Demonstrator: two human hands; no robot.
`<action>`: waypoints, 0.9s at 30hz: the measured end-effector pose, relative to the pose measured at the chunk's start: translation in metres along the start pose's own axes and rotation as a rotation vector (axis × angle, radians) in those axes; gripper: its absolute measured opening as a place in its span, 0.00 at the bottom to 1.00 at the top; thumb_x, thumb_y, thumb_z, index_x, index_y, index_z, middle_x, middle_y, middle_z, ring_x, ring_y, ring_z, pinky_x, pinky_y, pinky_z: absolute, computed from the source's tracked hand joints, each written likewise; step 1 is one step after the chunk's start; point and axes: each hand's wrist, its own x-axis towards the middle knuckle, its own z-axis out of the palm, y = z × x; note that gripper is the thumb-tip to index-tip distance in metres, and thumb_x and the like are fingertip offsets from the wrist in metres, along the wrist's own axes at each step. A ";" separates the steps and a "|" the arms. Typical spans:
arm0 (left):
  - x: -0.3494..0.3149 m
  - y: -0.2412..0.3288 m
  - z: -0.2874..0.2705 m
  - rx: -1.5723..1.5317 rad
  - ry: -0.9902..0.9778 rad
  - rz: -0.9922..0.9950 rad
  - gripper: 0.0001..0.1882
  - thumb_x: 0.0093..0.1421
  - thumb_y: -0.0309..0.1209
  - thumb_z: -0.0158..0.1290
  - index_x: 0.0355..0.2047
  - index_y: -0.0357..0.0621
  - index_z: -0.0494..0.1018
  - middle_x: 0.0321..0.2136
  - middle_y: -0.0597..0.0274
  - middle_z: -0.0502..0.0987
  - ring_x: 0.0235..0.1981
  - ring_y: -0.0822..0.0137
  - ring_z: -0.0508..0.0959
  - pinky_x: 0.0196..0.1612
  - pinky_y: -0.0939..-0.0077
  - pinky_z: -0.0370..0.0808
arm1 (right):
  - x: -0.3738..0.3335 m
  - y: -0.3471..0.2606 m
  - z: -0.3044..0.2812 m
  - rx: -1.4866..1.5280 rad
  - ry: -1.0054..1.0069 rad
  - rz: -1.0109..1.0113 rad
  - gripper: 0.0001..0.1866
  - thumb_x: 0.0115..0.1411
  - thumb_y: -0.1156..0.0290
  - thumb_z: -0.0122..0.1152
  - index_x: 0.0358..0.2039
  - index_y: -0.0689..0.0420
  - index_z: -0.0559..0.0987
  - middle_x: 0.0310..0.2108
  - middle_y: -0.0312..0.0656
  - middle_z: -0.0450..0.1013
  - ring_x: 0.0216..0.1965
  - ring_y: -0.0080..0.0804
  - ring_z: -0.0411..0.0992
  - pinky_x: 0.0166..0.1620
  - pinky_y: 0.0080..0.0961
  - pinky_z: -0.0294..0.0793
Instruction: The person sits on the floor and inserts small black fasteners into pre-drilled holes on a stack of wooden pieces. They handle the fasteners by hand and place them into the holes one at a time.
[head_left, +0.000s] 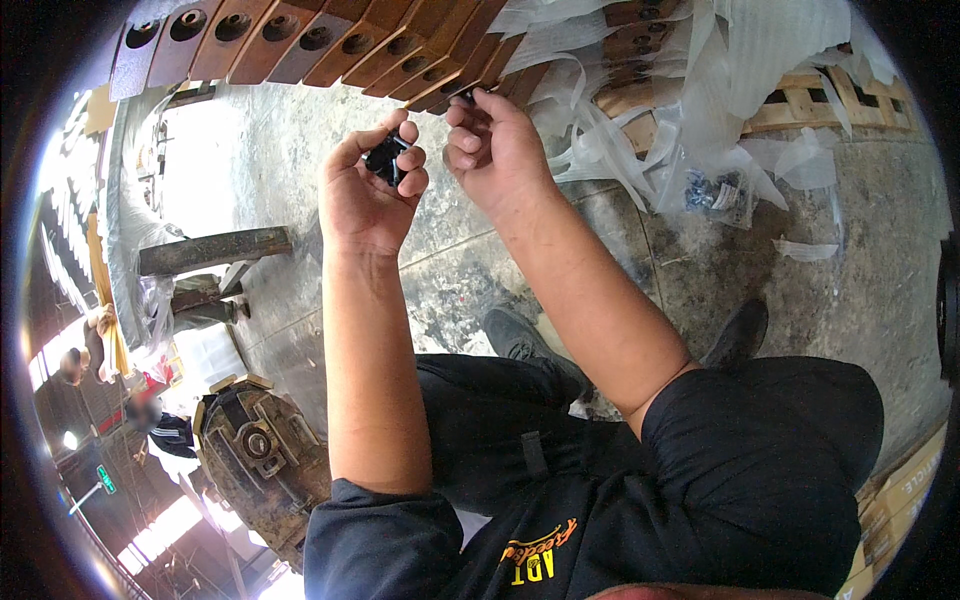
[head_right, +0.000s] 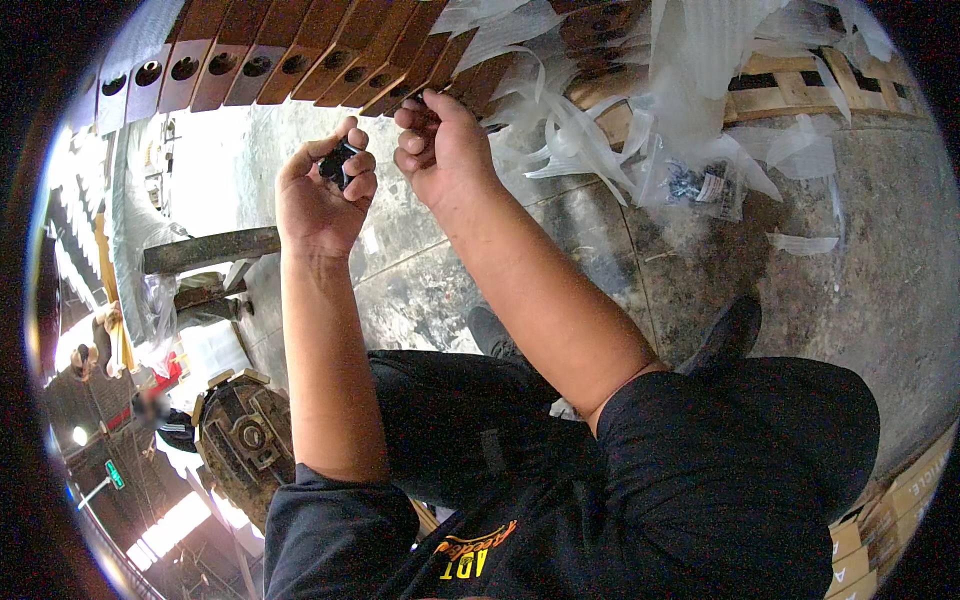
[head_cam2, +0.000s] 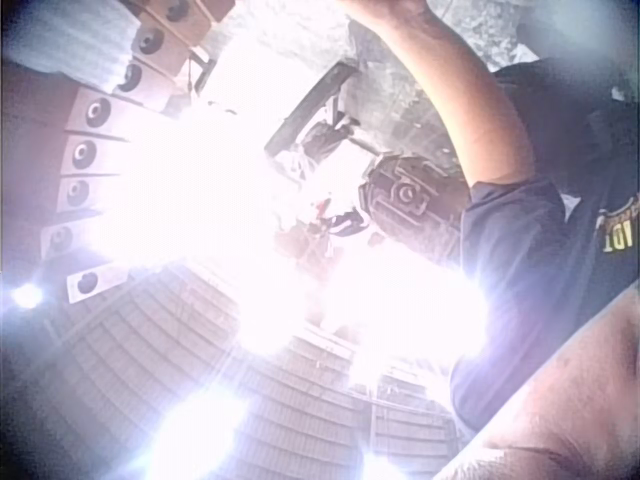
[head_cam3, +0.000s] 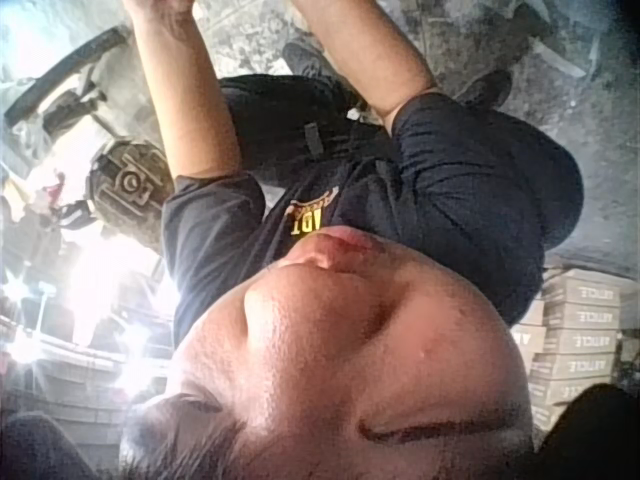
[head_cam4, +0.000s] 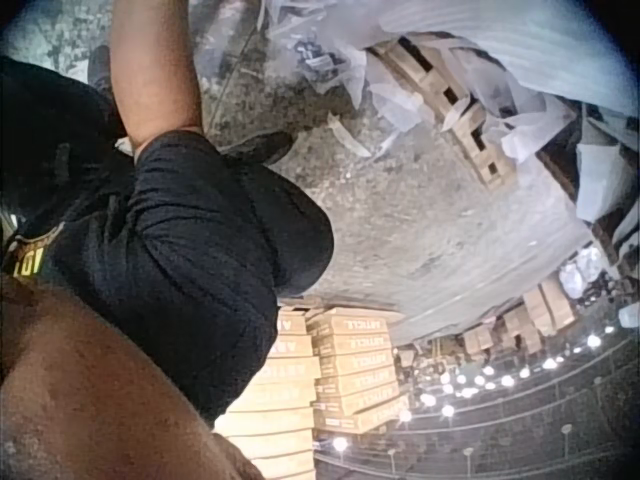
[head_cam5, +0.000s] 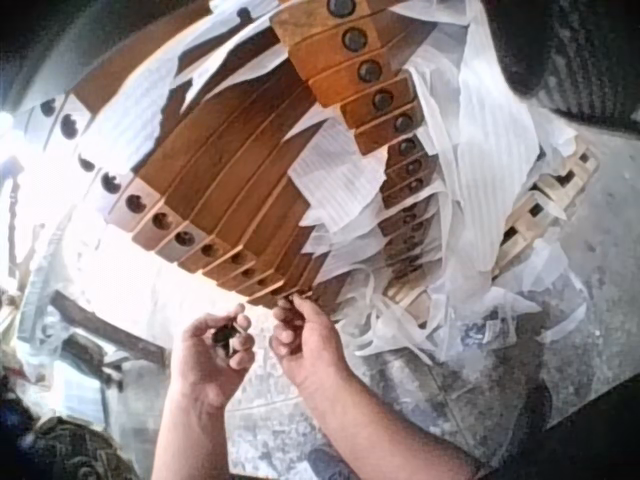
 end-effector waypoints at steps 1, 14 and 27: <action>0.001 -0.001 0.002 0.001 -0.003 -0.002 0.14 0.63 0.28 0.44 0.46 0.32 0.70 0.33 0.54 0.77 0.24 0.68 0.70 0.20 0.81 0.64 | 0.001 -0.001 -0.001 -0.001 0.017 0.005 0.13 0.66 0.62 0.53 0.31 0.58 0.75 0.23 0.40 0.74 0.16 0.25 0.62 0.19 0.24 0.59; -0.004 0.000 0.001 0.075 0.009 0.043 0.14 0.63 0.27 0.44 0.46 0.32 0.70 0.32 0.56 0.76 0.23 0.69 0.70 0.19 0.82 0.63 | 0.002 0.005 0.000 0.017 0.030 0.023 0.16 0.68 0.58 0.49 0.30 0.57 0.74 0.22 0.39 0.73 0.15 0.24 0.62 0.18 0.24 0.59; -0.002 -0.001 0.004 0.122 0.024 0.055 0.14 0.64 0.28 0.44 0.46 0.32 0.70 0.31 0.56 0.76 0.23 0.70 0.69 0.18 0.81 0.63 | 0.000 0.006 0.002 -0.004 0.076 -0.024 0.12 0.64 0.59 0.56 0.31 0.54 0.73 0.24 0.38 0.74 0.16 0.24 0.62 0.19 0.24 0.59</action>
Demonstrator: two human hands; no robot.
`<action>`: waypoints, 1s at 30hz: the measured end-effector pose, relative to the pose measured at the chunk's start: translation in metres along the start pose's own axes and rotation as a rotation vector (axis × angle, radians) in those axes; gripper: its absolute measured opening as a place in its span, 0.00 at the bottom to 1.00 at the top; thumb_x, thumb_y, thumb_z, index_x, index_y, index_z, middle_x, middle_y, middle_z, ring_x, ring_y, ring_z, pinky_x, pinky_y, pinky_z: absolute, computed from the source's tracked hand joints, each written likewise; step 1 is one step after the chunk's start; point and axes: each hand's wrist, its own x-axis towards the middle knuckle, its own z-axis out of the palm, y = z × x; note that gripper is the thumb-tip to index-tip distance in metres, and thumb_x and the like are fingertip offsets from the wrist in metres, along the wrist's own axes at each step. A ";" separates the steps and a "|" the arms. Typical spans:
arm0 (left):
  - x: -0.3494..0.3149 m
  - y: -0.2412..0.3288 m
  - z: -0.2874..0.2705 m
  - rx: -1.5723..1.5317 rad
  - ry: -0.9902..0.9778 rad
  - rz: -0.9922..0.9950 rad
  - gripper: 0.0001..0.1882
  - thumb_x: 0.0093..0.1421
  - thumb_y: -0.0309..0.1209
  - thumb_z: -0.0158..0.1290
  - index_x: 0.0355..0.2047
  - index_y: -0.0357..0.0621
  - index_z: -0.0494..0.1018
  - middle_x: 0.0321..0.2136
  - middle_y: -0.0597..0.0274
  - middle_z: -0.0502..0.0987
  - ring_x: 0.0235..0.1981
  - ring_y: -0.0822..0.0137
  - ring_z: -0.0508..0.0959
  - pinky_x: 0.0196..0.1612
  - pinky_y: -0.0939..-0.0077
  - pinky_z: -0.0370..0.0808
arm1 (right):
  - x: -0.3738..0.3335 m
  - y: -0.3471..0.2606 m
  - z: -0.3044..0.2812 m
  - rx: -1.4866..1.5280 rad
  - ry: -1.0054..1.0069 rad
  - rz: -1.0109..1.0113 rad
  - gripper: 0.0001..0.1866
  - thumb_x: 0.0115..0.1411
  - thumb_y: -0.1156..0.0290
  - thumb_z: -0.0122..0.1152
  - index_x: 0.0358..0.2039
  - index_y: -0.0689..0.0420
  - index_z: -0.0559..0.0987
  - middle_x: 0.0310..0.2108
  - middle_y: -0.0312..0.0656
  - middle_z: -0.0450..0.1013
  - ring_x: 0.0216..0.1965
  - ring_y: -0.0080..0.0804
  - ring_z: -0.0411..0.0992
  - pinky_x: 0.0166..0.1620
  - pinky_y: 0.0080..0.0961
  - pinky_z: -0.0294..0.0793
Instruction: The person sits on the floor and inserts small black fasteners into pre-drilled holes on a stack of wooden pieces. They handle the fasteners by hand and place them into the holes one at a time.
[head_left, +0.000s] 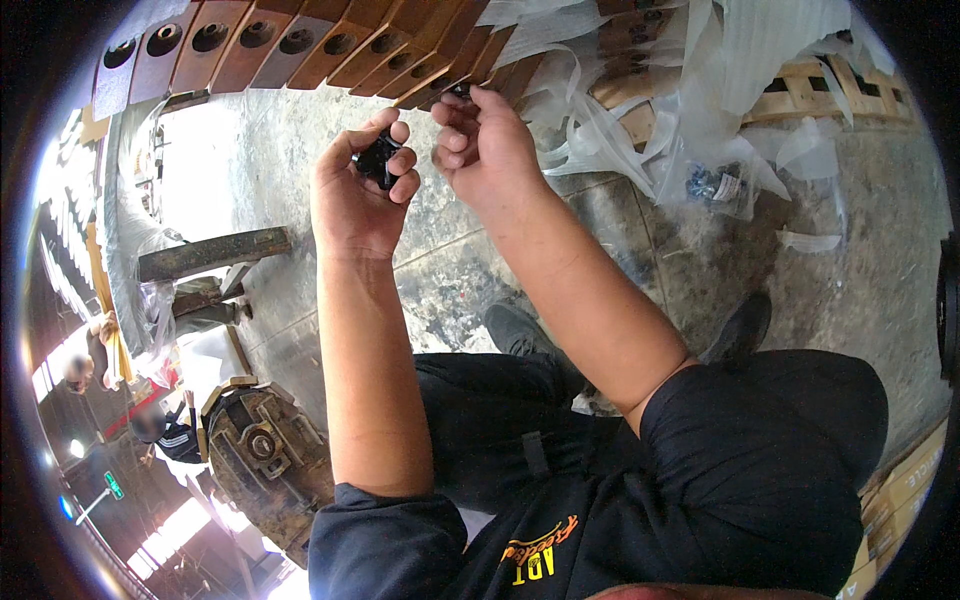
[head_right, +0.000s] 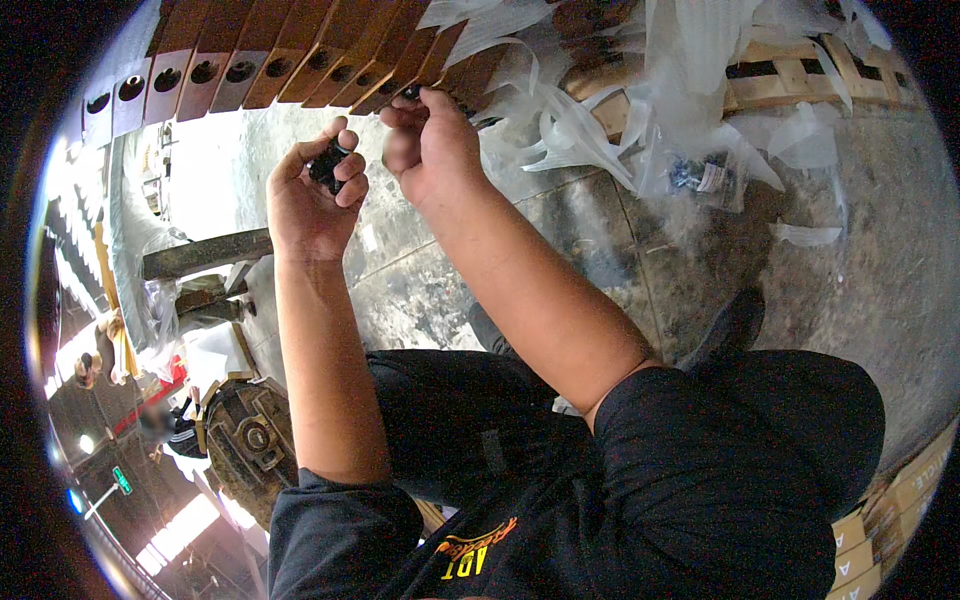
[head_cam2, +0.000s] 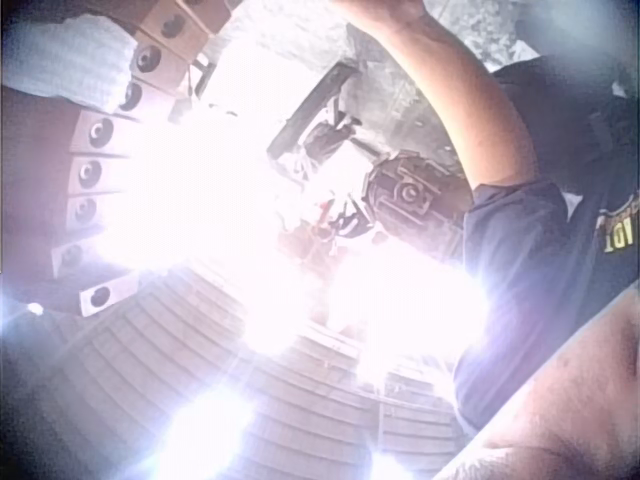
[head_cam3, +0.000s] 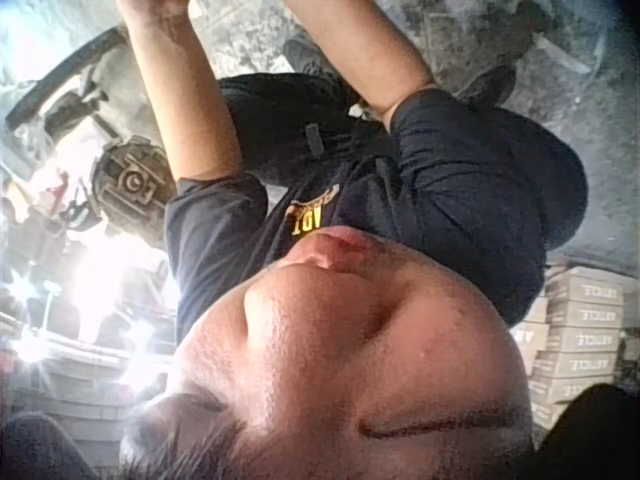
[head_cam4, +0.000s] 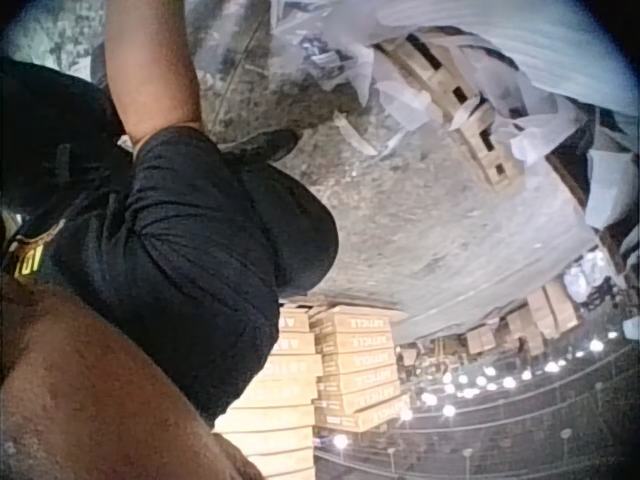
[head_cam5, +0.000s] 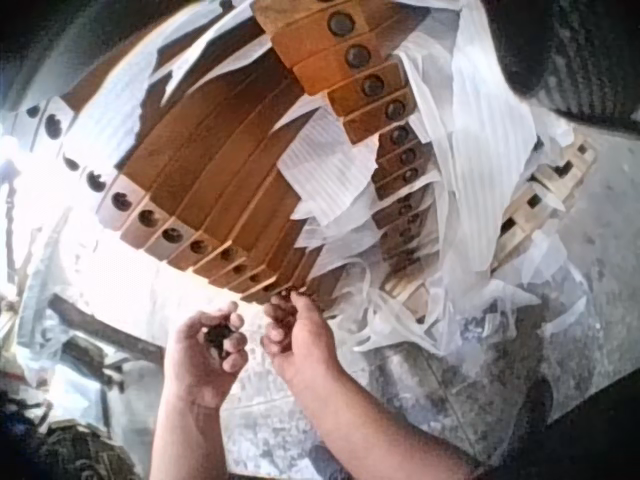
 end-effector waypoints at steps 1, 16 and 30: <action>-0.001 0.000 -0.001 0.003 -0.002 0.000 0.14 0.64 0.28 0.44 0.46 0.32 0.70 0.31 0.56 0.76 0.23 0.70 0.69 0.18 0.81 0.63 | -0.001 0.001 0.000 -0.004 0.035 0.011 0.12 0.64 0.59 0.56 0.31 0.54 0.73 0.24 0.38 0.74 0.16 0.24 0.62 0.19 0.23 0.59; 0.000 0.000 0.000 0.053 0.005 0.013 0.14 0.63 0.28 0.45 0.46 0.32 0.70 0.31 0.57 0.76 0.23 0.70 0.70 0.18 0.81 0.63 | 0.001 -0.002 0.003 -0.034 0.020 -0.019 0.13 0.65 0.58 0.55 0.31 0.55 0.74 0.25 0.41 0.76 0.17 0.24 0.62 0.19 0.24 0.60; -0.005 0.001 0.001 0.098 0.042 0.030 0.15 0.63 0.28 0.45 0.46 0.32 0.70 0.31 0.57 0.75 0.23 0.71 0.69 0.19 0.82 0.62 | 0.000 0.003 0.001 -0.006 -0.001 -0.007 0.13 0.67 0.61 0.51 0.31 0.56 0.74 0.25 0.40 0.75 0.16 0.23 0.62 0.19 0.25 0.60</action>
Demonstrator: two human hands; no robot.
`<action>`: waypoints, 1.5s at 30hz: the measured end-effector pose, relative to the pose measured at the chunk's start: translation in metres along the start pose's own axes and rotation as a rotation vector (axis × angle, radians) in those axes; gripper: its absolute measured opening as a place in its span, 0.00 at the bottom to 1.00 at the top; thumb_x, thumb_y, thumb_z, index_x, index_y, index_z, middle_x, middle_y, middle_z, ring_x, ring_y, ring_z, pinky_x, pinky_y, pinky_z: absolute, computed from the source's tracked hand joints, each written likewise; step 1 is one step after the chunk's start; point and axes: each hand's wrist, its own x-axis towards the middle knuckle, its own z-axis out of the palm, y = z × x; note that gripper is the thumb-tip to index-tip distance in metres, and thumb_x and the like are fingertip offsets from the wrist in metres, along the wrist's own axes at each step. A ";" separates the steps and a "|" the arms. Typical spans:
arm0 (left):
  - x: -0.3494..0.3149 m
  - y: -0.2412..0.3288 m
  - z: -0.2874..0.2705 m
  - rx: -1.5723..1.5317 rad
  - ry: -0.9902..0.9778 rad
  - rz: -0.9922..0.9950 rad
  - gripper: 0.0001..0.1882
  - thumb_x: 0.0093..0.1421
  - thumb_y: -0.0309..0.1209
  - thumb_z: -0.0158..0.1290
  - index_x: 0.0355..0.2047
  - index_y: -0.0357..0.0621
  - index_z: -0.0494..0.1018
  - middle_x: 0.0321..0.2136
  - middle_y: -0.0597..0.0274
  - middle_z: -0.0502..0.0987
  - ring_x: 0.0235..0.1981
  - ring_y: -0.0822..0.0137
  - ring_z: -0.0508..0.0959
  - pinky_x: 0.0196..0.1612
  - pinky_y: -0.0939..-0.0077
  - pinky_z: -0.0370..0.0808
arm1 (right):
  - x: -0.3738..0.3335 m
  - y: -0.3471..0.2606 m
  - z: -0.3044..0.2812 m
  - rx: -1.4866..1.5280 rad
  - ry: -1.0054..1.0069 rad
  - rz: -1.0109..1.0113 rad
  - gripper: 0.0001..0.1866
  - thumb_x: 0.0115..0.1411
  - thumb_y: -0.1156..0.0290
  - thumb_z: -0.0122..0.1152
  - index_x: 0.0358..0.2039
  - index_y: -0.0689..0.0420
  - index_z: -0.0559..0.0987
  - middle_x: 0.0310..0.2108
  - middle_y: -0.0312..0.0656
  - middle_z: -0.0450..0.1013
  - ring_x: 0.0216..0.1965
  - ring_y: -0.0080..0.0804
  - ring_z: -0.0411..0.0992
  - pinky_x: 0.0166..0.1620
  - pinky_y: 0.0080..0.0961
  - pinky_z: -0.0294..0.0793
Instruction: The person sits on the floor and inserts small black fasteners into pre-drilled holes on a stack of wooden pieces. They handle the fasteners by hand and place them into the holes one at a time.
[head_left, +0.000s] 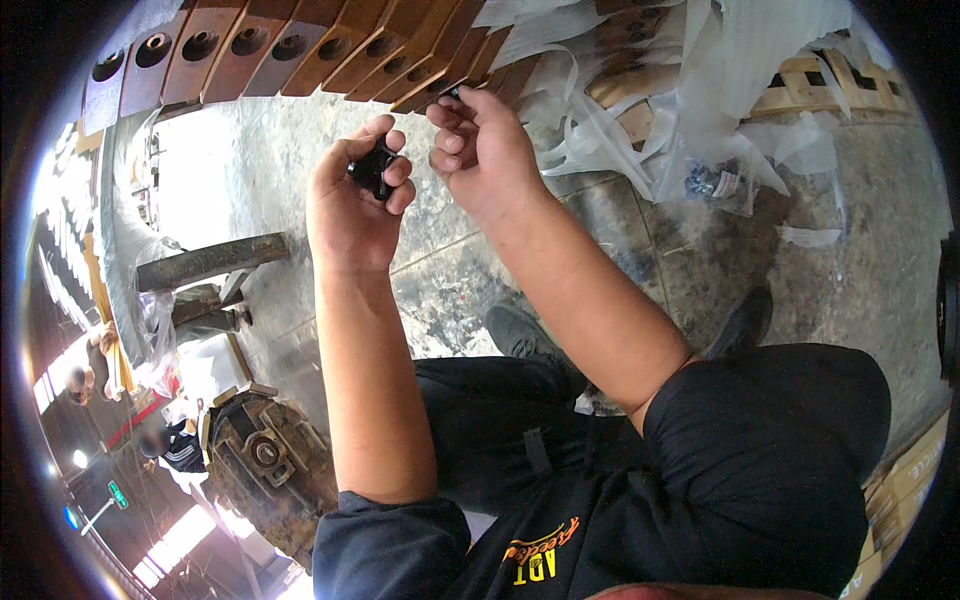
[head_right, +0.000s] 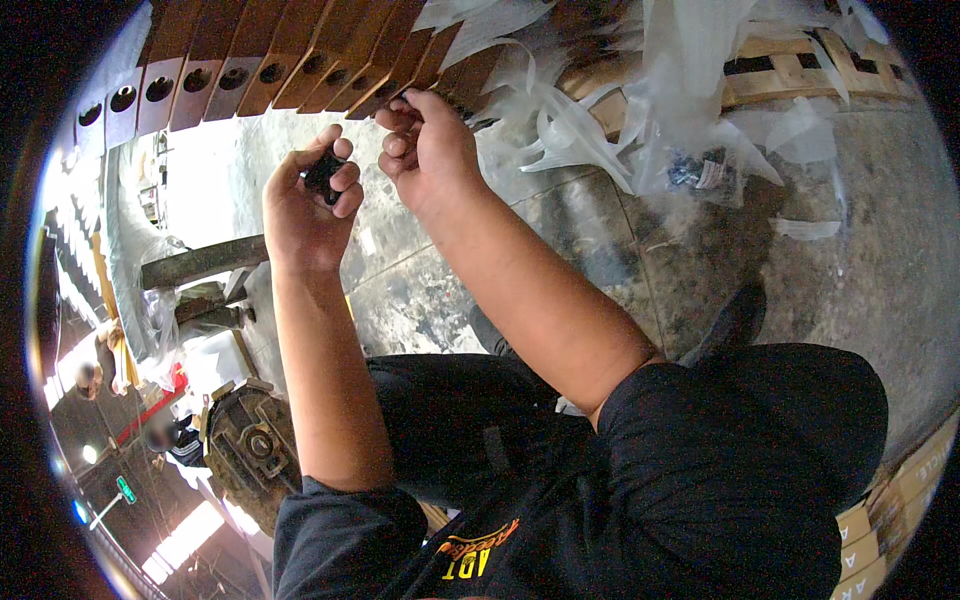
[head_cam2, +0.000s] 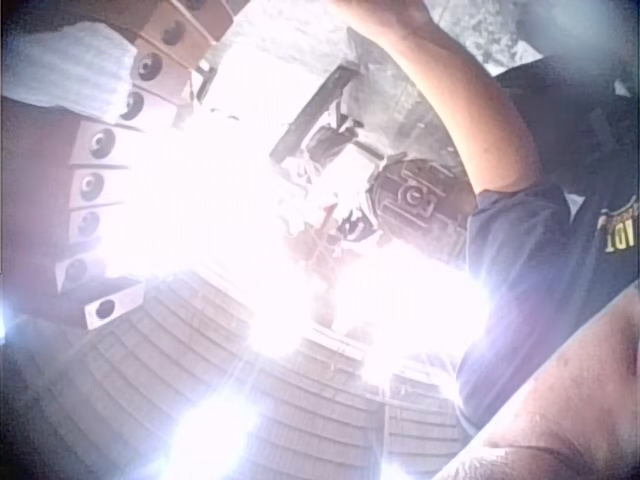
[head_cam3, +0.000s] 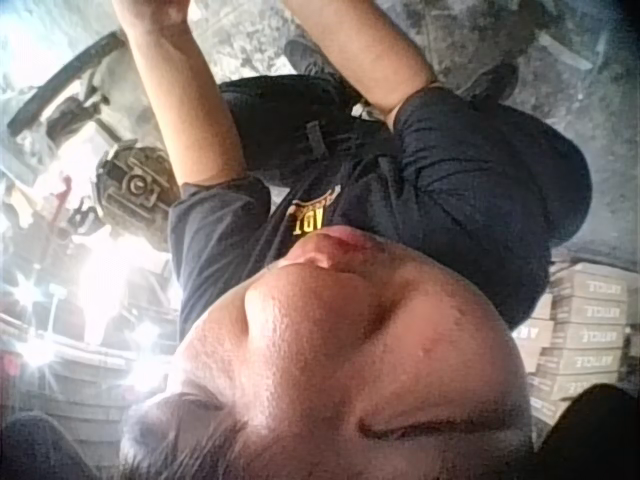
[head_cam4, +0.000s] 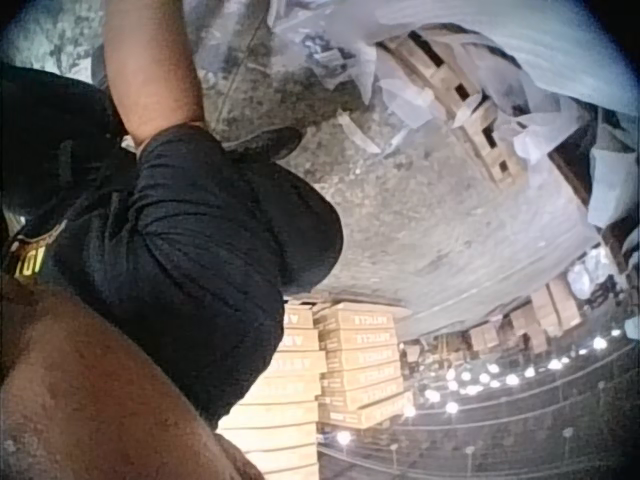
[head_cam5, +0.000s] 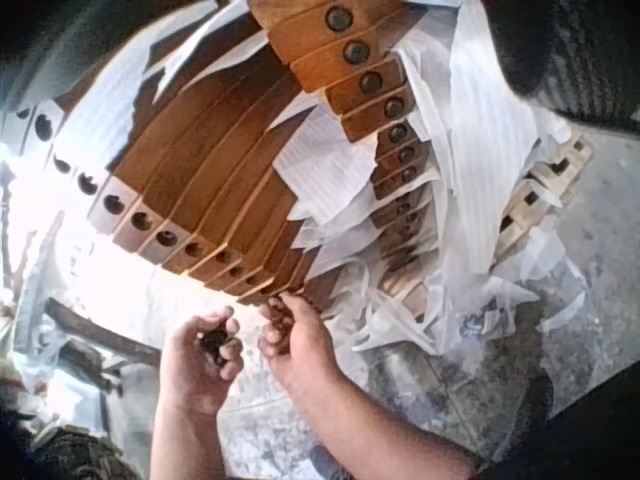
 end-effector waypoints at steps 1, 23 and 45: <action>0.000 0.000 0.001 0.002 0.002 0.008 0.15 0.63 0.28 0.45 0.47 0.32 0.70 0.31 0.57 0.75 0.23 0.71 0.69 0.19 0.82 0.62 | 0.001 -0.001 0.001 0.008 -0.009 0.002 0.13 0.68 0.61 0.50 0.31 0.57 0.74 0.24 0.40 0.75 0.16 0.23 0.62 0.19 0.25 0.60; 0.000 -0.002 0.010 0.069 0.013 0.020 0.15 0.64 0.29 0.45 0.46 0.32 0.71 0.32 0.58 0.76 0.23 0.72 0.69 0.20 0.82 0.63 | 0.006 -0.003 -0.004 0.034 -0.030 0.006 0.14 0.68 0.60 0.49 0.30 0.56 0.73 0.21 0.39 0.70 0.14 0.24 0.60 0.16 0.25 0.56; 0.002 -0.002 0.005 0.102 0.030 0.027 0.14 0.62 0.30 0.46 0.44 0.35 0.73 0.30 0.61 0.76 0.23 0.72 0.70 0.21 0.81 0.63 | -0.001 -0.001 -0.002 0.030 0.043 0.027 0.11 0.65 0.62 0.56 0.31 0.55 0.74 0.22 0.36 0.70 0.15 0.23 0.60 0.18 0.24 0.56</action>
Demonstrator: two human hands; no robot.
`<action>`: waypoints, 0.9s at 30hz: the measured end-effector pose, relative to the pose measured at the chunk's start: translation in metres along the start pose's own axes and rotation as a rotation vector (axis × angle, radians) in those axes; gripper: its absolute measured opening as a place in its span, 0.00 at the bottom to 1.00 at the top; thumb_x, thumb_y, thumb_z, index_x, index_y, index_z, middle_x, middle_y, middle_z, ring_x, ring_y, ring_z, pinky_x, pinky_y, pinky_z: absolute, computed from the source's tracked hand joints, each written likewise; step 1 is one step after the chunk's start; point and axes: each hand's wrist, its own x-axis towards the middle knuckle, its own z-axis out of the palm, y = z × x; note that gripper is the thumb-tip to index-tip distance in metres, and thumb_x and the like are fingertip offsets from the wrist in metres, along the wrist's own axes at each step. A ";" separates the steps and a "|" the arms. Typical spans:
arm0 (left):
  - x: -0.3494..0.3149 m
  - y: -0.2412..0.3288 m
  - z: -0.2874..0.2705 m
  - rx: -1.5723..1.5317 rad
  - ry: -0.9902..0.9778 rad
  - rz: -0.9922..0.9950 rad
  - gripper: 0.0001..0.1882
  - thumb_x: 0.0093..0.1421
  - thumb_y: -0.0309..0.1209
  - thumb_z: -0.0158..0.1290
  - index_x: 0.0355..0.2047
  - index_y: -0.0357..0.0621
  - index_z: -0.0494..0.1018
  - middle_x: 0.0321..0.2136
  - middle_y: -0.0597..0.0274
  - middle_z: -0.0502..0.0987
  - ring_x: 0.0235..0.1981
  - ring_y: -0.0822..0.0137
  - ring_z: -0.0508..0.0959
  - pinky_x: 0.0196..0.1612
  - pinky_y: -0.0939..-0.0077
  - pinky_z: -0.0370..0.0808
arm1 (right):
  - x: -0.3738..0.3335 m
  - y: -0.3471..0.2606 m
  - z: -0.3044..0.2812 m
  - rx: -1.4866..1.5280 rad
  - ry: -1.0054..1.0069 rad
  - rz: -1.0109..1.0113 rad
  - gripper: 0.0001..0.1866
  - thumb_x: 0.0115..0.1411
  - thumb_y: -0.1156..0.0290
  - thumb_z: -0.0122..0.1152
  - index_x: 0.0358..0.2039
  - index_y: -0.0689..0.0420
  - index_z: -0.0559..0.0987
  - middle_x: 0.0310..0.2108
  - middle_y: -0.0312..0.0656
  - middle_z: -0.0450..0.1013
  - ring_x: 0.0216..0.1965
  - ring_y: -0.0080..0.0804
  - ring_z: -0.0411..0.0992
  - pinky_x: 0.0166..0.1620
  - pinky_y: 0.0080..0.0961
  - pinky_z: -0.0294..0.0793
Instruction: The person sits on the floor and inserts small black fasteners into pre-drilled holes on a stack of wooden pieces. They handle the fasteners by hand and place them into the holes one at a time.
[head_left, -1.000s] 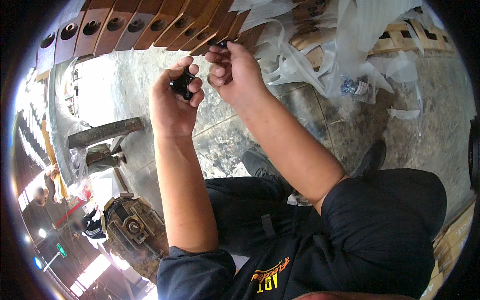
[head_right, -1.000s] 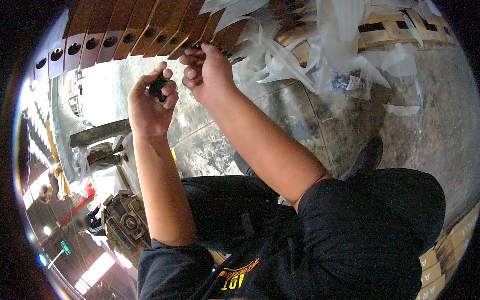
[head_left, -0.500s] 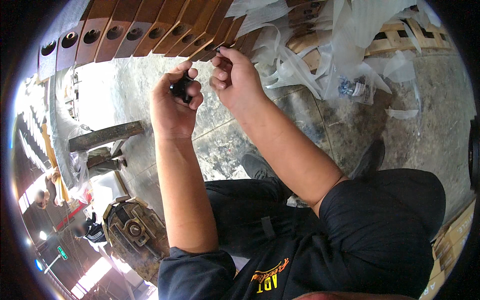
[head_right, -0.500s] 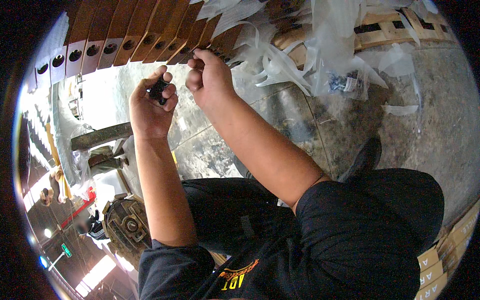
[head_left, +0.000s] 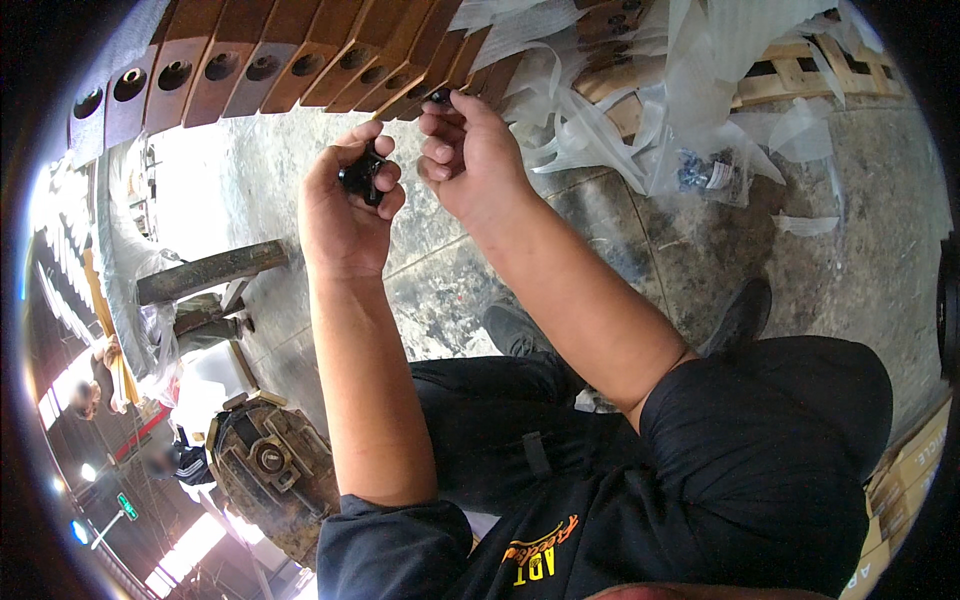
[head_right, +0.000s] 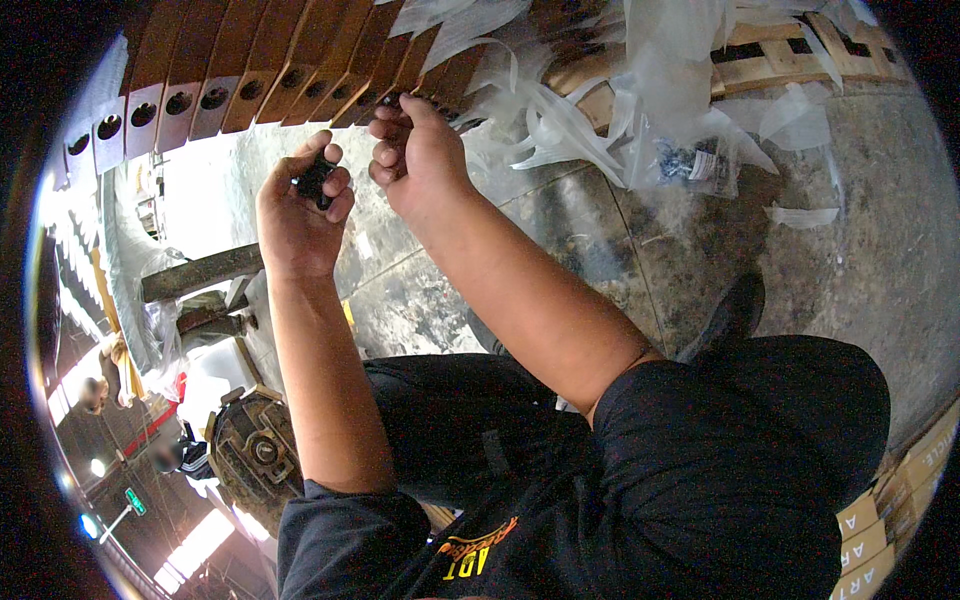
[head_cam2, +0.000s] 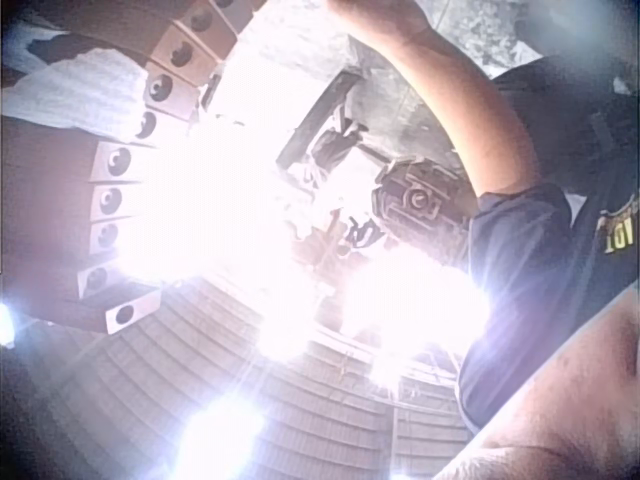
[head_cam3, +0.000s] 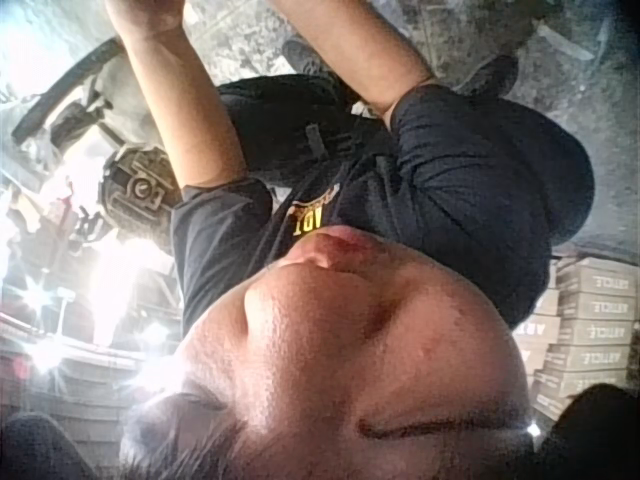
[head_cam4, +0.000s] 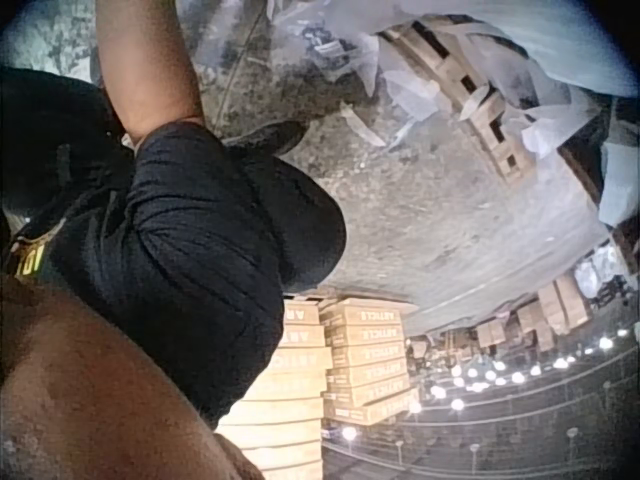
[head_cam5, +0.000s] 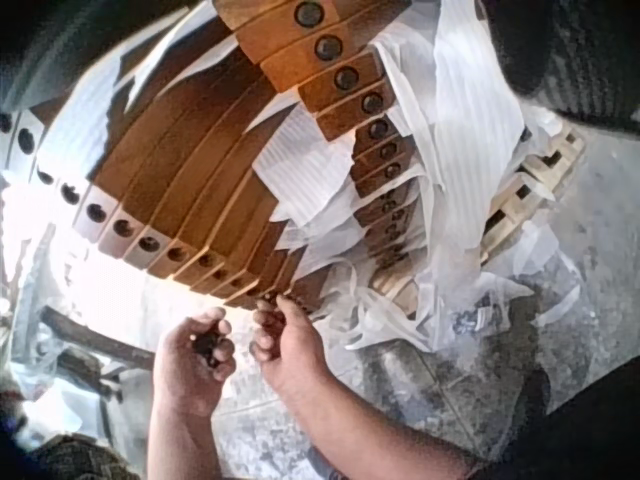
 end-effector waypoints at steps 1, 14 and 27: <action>-0.001 0.000 -0.003 -0.006 0.001 -0.002 0.14 0.61 0.30 0.47 0.44 0.35 0.73 0.30 0.61 0.76 0.23 0.72 0.70 0.21 0.81 0.63 | -0.001 0.002 0.001 -0.007 0.021 -0.008 0.11 0.65 0.62 0.56 0.31 0.56 0.74 0.22 0.36 0.70 0.15 0.23 0.60 0.18 0.24 0.56; 0.008 0.003 -0.007 -0.260 -0.174 -0.083 0.14 0.62 0.28 0.48 0.47 0.33 0.70 0.33 0.58 0.74 0.24 0.70 0.69 0.19 0.81 0.62 | 0.013 -0.007 -0.009 -0.069 -0.151 0.039 0.18 0.70 0.53 0.46 0.30 0.52 0.74 0.20 0.33 0.68 0.11 0.21 0.57 0.15 0.23 0.54; -0.001 0.002 -0.005 -0.346 -0.126 -0.074 0.13 0.64 0.27 0.47 0.47 0.32 0.69 0.34 0.55 0.76 0.26 0.69 0.70 0.22 0.80 0.65 | 0.004 0.012 -0.007 -0.388 0.006 -0.350 0.10 0.63 0.67 0.62 0.37 0.56 0.71 0.30 0.41 0.72 0.14 0.28 0.66 0.18 0.32 0.66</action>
